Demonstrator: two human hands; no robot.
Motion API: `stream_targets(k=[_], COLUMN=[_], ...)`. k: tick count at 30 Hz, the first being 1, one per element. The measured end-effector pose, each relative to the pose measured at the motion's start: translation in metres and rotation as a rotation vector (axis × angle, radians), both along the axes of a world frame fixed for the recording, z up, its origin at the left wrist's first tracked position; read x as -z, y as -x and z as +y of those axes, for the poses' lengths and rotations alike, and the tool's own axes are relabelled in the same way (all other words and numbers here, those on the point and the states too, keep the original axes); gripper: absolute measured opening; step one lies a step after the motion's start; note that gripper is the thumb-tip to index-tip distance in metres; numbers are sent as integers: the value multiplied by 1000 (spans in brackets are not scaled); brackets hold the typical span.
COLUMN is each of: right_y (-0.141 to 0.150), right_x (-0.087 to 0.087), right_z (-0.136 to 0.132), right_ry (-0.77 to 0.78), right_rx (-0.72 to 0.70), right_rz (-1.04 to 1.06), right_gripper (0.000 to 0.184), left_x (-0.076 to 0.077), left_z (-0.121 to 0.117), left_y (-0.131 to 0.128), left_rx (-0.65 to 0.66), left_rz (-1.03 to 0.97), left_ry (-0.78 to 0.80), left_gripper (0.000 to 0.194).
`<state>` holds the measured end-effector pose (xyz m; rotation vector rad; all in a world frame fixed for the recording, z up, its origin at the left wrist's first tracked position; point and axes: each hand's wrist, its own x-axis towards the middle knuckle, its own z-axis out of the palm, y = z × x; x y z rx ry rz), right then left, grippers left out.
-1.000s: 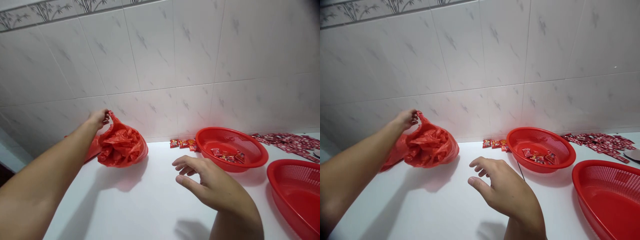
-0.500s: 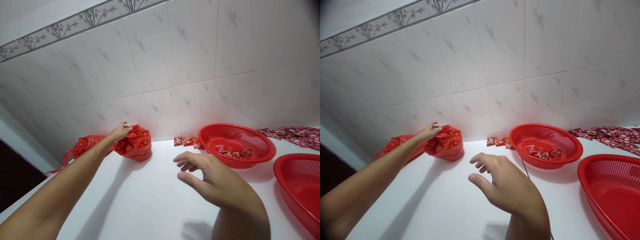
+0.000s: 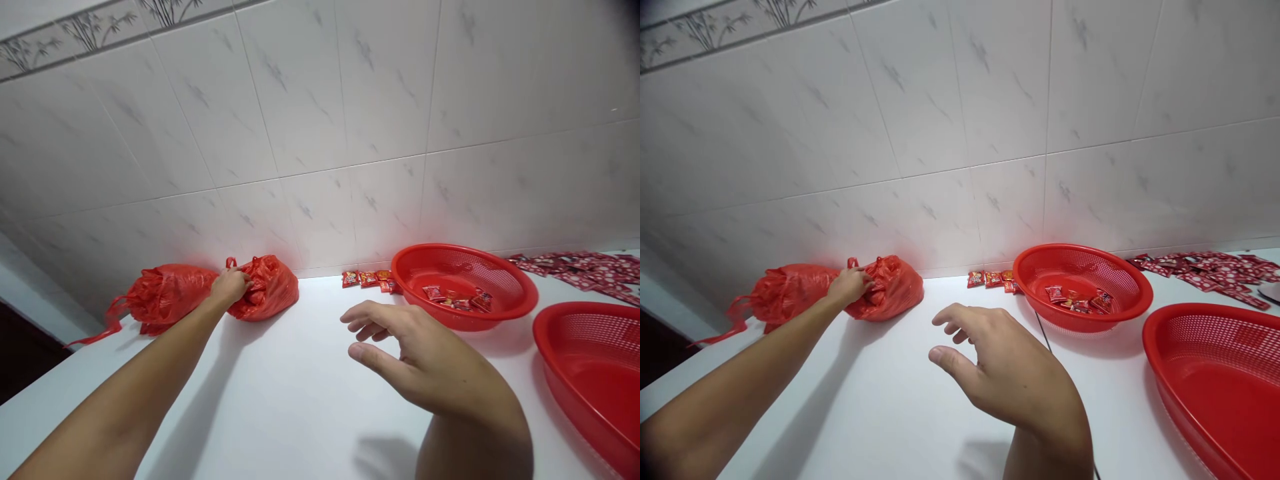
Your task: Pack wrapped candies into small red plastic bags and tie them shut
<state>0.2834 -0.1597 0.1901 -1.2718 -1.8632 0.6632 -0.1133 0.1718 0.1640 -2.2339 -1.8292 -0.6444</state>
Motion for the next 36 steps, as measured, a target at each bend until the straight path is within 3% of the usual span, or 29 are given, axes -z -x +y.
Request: stream_targets(k=[2,6,10,14,20,24,27,29,30,32,34,36], right_y=[1,2,3,3,3,2,0,-1,-1,2,6,11], right_x=[0,1,1,1,0,-1,0,2,3,5,7,7], right_z=[0,0,2,3,3,1,0,2,3,9,16,25], right_ry=[-1,0,15,18,25,30,20,16,13,-14,-69,-133], right_rx=[3,13,30,22,17,20,26,22,21,43,115,192], right_rz=[-7,-19,-23,-31,-31,-30,-20,-12,-3,36,113,193], right_gripper=[29,29,29,29,29,29,28,28,30,43,72,92], left_x=[-8,-34,-71,-109,-133,-156,-185,-198,-201,-192,-166,-130], left_z=[0,-2,-7,-7,-2,-5,-18,-39,-55,-93,-140,-185], left_y=[-6,-21,-35,-48,-56,-58,-69,-86,-97,-123,-151,-173], left_rx=[-54,-160,-203,-278,-129,-72,3,63,155,337,568,809], left_rz=[-40,-182,-329,-508,-573,-603,-617,-629,-603,-583,-551,-513], left_ry=[-79,-278,-393,-622,-611,-845,-998,-1109,-1133,-1130,-944,-678], left_gripper=[17,24,25,35,36,33,45,56,57,41,25,19])
